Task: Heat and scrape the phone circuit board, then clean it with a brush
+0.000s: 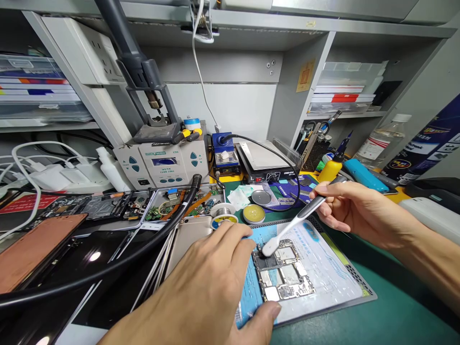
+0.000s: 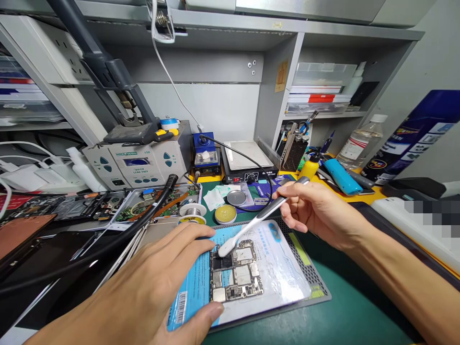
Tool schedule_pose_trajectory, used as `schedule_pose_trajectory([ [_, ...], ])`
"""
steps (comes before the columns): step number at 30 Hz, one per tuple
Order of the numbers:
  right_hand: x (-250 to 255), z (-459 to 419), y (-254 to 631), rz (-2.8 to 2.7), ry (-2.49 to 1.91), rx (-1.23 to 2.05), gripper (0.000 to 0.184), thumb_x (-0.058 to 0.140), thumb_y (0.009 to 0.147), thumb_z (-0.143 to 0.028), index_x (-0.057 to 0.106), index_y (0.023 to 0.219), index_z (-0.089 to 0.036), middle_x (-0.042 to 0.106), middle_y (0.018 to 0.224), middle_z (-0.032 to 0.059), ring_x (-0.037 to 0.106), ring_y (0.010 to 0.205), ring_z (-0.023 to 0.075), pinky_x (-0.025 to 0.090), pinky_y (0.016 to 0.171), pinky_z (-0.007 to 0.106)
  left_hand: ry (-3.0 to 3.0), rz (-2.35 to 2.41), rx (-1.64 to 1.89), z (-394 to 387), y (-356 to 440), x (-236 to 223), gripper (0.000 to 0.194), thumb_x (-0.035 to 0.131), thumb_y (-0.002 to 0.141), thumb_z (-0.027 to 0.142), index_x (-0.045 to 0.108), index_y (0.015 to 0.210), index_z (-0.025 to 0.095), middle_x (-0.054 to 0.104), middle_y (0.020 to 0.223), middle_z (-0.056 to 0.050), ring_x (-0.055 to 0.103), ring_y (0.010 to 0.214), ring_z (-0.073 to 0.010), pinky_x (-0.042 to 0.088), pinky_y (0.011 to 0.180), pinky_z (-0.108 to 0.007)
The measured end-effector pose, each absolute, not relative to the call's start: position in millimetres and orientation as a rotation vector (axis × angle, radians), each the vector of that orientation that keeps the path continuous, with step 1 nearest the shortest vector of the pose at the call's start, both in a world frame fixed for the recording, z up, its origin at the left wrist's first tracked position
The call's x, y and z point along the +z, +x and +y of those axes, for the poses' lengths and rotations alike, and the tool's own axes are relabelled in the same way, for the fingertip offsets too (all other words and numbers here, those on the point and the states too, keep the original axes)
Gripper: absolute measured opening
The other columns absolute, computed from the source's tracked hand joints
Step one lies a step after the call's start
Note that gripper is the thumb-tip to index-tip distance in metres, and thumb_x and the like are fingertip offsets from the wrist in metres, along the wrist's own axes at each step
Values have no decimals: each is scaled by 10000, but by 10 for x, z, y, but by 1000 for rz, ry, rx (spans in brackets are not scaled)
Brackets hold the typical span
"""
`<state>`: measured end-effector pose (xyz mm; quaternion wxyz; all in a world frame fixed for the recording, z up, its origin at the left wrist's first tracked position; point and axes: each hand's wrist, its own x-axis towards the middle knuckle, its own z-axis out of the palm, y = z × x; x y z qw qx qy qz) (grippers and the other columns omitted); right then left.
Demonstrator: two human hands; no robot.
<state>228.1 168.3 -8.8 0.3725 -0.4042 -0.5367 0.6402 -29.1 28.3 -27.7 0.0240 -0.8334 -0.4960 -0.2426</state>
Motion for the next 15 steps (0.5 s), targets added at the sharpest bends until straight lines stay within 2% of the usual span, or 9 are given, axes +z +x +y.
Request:
schedule_pose_trajectory([
  [6, -84, 1700, 2286, -1341, -1041, 1632, 237, 794, 712, -343, 672, 597, -176, 596, 508, 35, 492, 375, 115, 399, 337, 202, -2592, -1552, -743, 265, -301, -276, 354, 737, 744, 411, 669, 991, 167, 704, 1171, -136, 674, 1038, -308, 654, 756, -435],
  [11, -87, 1712, 2311, -1282, -1055, 1624, 147, 754, 744, -320, 711, 715, -183, 592, 532, 15, 475, 374, 111, 400, 338, 211, -2553, -1564, -787, 302, -235, -274, 396, 702, 804, 428, 653, 1125, 201, 692, 1146, -121, 640, 1149, -304, 633, 904, -409],
  [15, -61, 1733, 2329, -1215, -1035, 1614, 193, 779, 700, -323, 656, 638, -187, 582, 535, 3, 476, 401, 108, 405, 349, 206, -2543, -1543, -814, 391, -165, -240, 419, 671, 835, 442, 640, 1185, 212, 679, 1136, -123, 631, 1160, -312, 624, 935, -435],
])
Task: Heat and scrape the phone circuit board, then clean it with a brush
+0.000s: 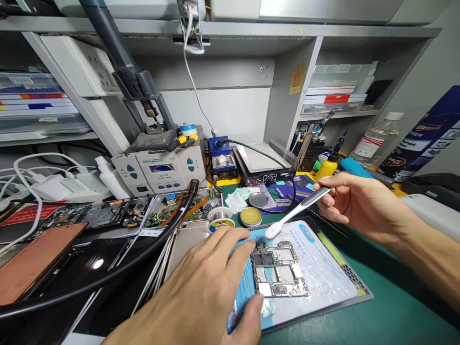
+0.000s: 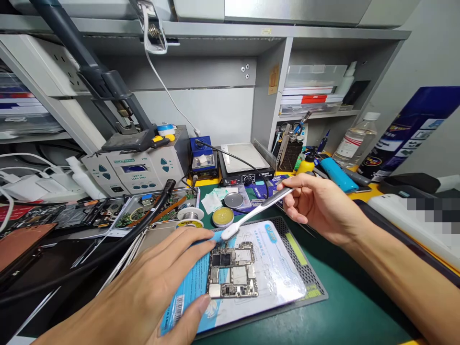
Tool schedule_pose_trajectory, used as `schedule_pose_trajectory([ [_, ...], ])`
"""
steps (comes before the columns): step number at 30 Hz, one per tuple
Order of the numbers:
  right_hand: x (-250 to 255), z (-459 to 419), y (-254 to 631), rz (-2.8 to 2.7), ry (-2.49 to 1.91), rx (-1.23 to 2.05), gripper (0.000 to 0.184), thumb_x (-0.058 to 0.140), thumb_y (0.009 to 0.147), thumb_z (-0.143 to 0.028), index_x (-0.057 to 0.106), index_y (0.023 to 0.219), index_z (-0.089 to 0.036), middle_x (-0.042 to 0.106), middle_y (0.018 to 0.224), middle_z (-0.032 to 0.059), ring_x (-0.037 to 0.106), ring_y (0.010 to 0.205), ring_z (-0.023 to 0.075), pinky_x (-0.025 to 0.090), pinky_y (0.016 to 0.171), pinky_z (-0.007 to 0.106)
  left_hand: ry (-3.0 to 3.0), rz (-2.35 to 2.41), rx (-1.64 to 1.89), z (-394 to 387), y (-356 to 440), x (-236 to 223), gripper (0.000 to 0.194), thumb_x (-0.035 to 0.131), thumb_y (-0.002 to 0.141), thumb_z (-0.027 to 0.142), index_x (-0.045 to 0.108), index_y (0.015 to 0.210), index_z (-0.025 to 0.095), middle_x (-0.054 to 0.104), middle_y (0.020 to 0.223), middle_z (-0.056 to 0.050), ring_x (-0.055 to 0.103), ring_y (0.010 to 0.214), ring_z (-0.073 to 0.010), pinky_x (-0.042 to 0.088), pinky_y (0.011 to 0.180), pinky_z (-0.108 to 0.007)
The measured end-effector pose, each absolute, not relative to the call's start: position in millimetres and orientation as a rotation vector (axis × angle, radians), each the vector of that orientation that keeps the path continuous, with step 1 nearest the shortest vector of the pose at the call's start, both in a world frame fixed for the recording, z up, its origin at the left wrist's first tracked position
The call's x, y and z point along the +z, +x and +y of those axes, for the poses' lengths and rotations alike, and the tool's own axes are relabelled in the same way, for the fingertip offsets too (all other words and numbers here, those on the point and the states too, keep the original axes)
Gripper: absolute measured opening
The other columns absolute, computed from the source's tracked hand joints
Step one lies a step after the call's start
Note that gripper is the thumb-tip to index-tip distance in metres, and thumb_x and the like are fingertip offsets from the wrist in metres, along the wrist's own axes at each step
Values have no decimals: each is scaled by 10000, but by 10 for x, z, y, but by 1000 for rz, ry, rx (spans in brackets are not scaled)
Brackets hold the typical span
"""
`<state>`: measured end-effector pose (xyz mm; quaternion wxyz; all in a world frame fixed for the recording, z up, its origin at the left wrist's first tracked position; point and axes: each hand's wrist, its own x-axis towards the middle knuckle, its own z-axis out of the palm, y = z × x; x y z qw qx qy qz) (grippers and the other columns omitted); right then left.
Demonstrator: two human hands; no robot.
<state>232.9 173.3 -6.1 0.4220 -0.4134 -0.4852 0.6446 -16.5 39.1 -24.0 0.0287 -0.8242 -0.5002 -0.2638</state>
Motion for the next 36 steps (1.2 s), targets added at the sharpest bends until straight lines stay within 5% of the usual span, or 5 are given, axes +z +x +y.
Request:
schedule_pose_trajectory([
  [9, -20, 1745, 2373, -1121, -926, 1644, 230, 722, 751, -261, 605, 567, -186, 568, 535, 11, 464, 402, 103, 404, 358, 209, -2434, -1610, -864, 254, -204, -321, 339, 548, 874, 305, 607, 1193, 208, 671, 1047, -117, 656, 965, -283, 623, 810, -475],
  [14, -10, 1739, 2370, -1097, -862, 1687, 192, 701, 786, -249, 653, 616, -175, 548, 536, 17, 443, 424, 99, 390, 361, 201, -2292, -1741, -774, 153, -47, -263, 399, 621, 836, 473, 622, 1141, 216, 674, 957, -108, 663, 877, -304, 610, 746, -519],
  [21, -32, 1740, 2386, -1112, -825, 1735, 204, 617, 905, -257, 648, 725, -168, 522, 549, -10, 424, 441, 86, 365, 363, 185, -2152, -1905, -537, 145, 339, -195, 680, 530, 821, 696, 639, 1173, 125, 690, 1066, -207, 679, 957, -389, 595, 818, -608],
  [28, -52, 1801, 2424, -1146, -844, 1702, 279, 578, 1015, -412, 627, 884, -171, 563, 683, -47, 446, 476, 58, 375, 393, 173, -2104, -2146, -302, 146, 471, -142, 678, 481, 877, 573, 548, 1385, 129, 667, 1203, -204, 641, 1114, -411, 527, 965, -637],
  [36, -15, 1748, 2454, -1168, -807, 1714, 247, 589, 1013, -388, 638, 930, -161, 592, 734, -34, 480, 509, 60, 412, 425, 176, -2048, -2192, -196, 111, 541, -85, 670, 453, 860, 688, 622, 1166, 116, 653, 1114, -227, 617, 1080, -452, 491, 937, -674],
])
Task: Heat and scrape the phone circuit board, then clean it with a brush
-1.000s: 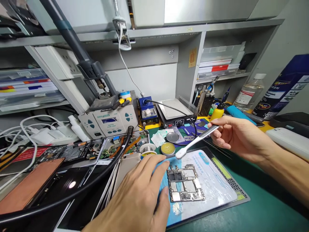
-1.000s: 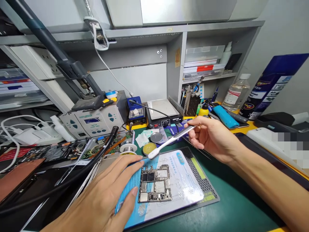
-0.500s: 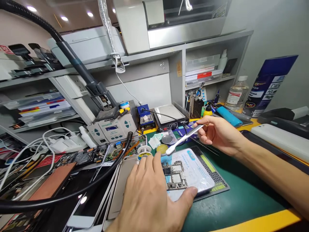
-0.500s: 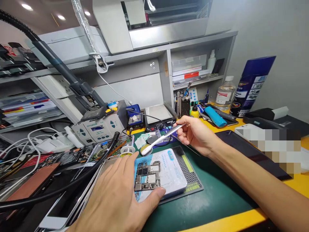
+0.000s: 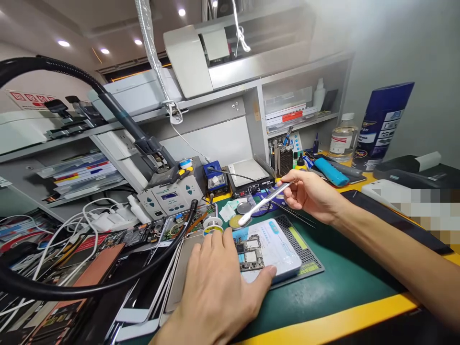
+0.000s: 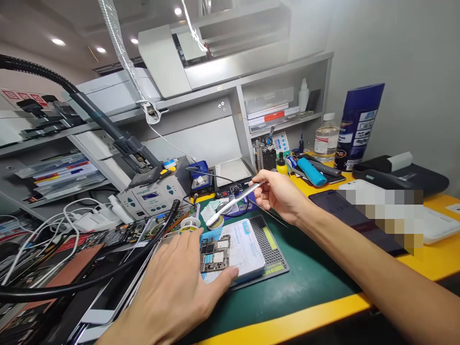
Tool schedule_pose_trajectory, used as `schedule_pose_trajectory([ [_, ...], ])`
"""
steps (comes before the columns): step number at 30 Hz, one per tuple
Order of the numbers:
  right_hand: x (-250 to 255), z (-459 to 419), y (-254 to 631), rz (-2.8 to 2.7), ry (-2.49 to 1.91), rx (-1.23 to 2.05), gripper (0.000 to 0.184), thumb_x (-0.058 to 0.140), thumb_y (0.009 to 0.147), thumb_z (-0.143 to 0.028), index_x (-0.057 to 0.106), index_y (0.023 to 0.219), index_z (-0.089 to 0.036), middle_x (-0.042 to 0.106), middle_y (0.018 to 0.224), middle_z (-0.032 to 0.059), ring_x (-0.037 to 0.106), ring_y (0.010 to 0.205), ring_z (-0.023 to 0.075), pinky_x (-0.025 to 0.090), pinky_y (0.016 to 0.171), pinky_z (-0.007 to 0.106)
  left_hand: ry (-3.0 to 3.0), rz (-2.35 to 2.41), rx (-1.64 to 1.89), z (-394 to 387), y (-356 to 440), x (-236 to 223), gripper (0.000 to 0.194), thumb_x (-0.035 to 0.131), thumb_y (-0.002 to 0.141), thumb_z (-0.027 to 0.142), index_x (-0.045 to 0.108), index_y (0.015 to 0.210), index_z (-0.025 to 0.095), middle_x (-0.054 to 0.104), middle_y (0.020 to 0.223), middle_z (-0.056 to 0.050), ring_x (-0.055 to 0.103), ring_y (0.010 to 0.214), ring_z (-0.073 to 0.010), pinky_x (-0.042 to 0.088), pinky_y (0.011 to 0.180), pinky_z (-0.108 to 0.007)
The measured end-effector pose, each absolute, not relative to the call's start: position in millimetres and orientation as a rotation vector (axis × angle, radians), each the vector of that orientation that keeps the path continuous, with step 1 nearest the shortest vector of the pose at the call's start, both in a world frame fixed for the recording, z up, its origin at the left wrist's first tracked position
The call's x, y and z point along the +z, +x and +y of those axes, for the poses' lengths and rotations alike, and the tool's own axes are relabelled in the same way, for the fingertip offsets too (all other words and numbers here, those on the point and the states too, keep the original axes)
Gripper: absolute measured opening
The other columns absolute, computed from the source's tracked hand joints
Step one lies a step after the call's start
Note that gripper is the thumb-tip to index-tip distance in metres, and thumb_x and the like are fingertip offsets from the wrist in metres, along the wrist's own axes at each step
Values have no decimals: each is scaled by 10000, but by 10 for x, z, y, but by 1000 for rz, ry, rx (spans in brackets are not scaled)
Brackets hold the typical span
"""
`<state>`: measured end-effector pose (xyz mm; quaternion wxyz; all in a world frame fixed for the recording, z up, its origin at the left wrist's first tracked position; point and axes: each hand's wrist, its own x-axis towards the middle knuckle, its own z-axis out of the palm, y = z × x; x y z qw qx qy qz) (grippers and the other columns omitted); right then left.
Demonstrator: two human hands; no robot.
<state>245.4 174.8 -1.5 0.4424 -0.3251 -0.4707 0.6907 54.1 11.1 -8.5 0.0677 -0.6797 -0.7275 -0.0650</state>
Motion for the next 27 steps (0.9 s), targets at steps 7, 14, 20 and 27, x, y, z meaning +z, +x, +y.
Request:
schedule_pose_trajectory([
  [7, -12, 1766, 2477, -1163, -788, 1724, 225, 597, 1010, -371, 643, 969, -154, 617, 789, -21, 511, 545, 64, 452, 470, 186, -2139, -2133, -211, 131, 576, -52, 579, 457, 895, 456, 548, 1330, 85, 645, 1169, -229, 615, 1118, -437, 489, 969, -679],
  [14, 11, 1778, 2496, -1149, -785, 1736, 250, 592, 1013, -378, 630, 915, -152, 573, 713, -45, 469, 497, 53, 397, 422, 169, -2496, -1972, -271, 28, 134, 99, 539, 542, 905, 389, 479, 1419, 244, 606, 1360, -122, 593, 1258, -307, 528, 1086, -532],
  [20, -22, 1728, 2406, -1137, -776, 1830, 265, 617, 965, -264, 565, 722, -170, 497, 586, -52, 426, 446, 62, 346, 373, 165, -2553, -2016, -339, 20, -100, 150, 585, 655, 842, 391, 500, 1395, 282, 611, 1381, -79, 615, 1248, -292, 552, 1079, -487],
  [27, -42, 1726, 2325, -1069, -825, 1998, 240, 658, 869, -223, 552, 657, -179, 480, 589, -20, 411, 418, 65, 361, 328, 153, -2635, -1961, -414, 119, -264, 107, 638, 682, 811, 374, 485, 1408, 270, 585, 1384, -78, 588, 1272, -278, 539, 1101, -458],
])
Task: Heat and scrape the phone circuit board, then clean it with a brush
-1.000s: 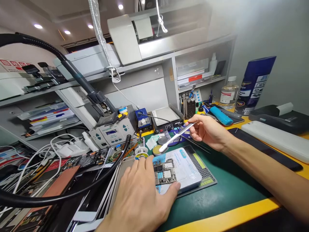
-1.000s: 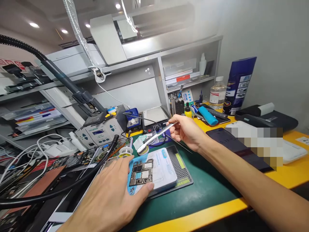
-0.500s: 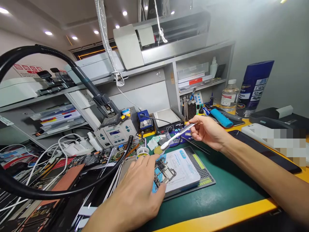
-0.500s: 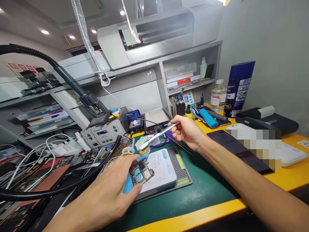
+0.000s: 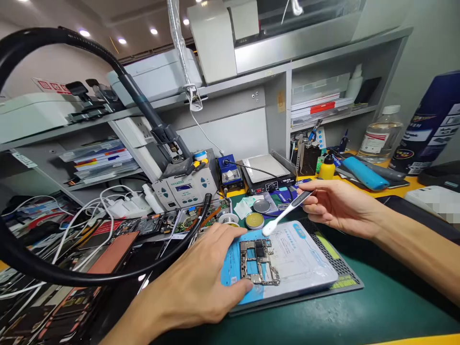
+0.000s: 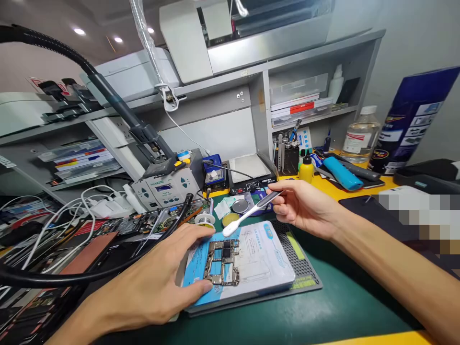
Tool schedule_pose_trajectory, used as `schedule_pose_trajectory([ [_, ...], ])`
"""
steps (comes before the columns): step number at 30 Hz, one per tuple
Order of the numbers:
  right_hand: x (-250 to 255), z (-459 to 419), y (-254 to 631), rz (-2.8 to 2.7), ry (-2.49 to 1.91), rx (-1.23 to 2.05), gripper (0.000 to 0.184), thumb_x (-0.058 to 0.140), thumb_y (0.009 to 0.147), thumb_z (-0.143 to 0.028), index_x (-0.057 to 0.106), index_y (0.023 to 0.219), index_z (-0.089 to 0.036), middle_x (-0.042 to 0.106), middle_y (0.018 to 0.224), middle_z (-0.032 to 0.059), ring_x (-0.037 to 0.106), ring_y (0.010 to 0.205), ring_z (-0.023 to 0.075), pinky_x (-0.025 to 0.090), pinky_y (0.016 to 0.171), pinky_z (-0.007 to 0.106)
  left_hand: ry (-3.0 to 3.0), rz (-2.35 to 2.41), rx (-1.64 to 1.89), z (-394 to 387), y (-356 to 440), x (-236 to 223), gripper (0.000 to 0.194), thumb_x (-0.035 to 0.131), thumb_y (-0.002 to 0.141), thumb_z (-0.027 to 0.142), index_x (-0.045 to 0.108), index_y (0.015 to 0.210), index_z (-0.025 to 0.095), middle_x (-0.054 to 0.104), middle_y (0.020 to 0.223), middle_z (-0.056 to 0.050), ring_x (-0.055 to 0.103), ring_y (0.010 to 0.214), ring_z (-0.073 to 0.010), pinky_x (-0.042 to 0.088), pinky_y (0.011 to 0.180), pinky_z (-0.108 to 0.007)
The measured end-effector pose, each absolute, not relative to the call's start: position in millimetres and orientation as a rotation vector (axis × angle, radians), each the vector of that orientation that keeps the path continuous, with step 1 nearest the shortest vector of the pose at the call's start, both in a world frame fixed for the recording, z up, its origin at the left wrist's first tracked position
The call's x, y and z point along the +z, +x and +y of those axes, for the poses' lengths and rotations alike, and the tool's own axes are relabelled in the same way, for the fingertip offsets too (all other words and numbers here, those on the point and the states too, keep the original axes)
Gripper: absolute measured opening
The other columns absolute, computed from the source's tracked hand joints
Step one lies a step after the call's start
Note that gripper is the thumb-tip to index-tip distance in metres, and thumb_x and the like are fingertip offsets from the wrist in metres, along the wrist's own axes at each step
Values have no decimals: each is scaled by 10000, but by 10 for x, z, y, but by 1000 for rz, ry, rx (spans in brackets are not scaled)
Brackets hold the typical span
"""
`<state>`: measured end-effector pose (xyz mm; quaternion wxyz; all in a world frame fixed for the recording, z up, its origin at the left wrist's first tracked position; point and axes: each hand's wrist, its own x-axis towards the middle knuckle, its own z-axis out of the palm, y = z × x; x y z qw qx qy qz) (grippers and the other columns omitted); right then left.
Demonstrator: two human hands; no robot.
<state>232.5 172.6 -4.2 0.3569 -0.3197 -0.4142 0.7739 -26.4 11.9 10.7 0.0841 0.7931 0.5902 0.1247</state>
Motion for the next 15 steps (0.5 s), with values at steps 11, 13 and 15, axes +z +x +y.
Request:
schedule_pose_trajectory([
  [11, -179, 1699, 2256, -1157, -1038, 1885, 304, 811, 747, -310, 618, 580, -146, 562, 489, 9, 440, 322, 60, 364, 298, 144, 2468, 1741, 601, 203, -392, -176, 546, 722, 755, 380, 620, 1280, 273, 688, 1228, -82, 619, 1208, -307, 564, 1065, -460],
  [13, -208, 1707, 2255, -1127, -1066, 1880, 259, 835, 691, -318, 648, 615, -155, 572, 510, 6, 439, 327, 64, 353, 288, 152, 2447, 1796, 625, 230, -377, -222, 561, 702, 765, 438, 621, 1294, 270, 696, 1200, -96, 602, 1234, -334, 574, 1050, -472],
  [15, -225, 1714, 2251, -1088, -1095, 1893, 237, 851, 643, -322, 673, 651, -167, 579, 536, 2, 436, 331, 65, 336, 281, 158, 2432, 1841, 648, 263, -356, -263, 575, 684, 774, 473, 617, 1308, 271, 699, 1185, -101, 589, 1253, -346, 581, 1037, -477],
])
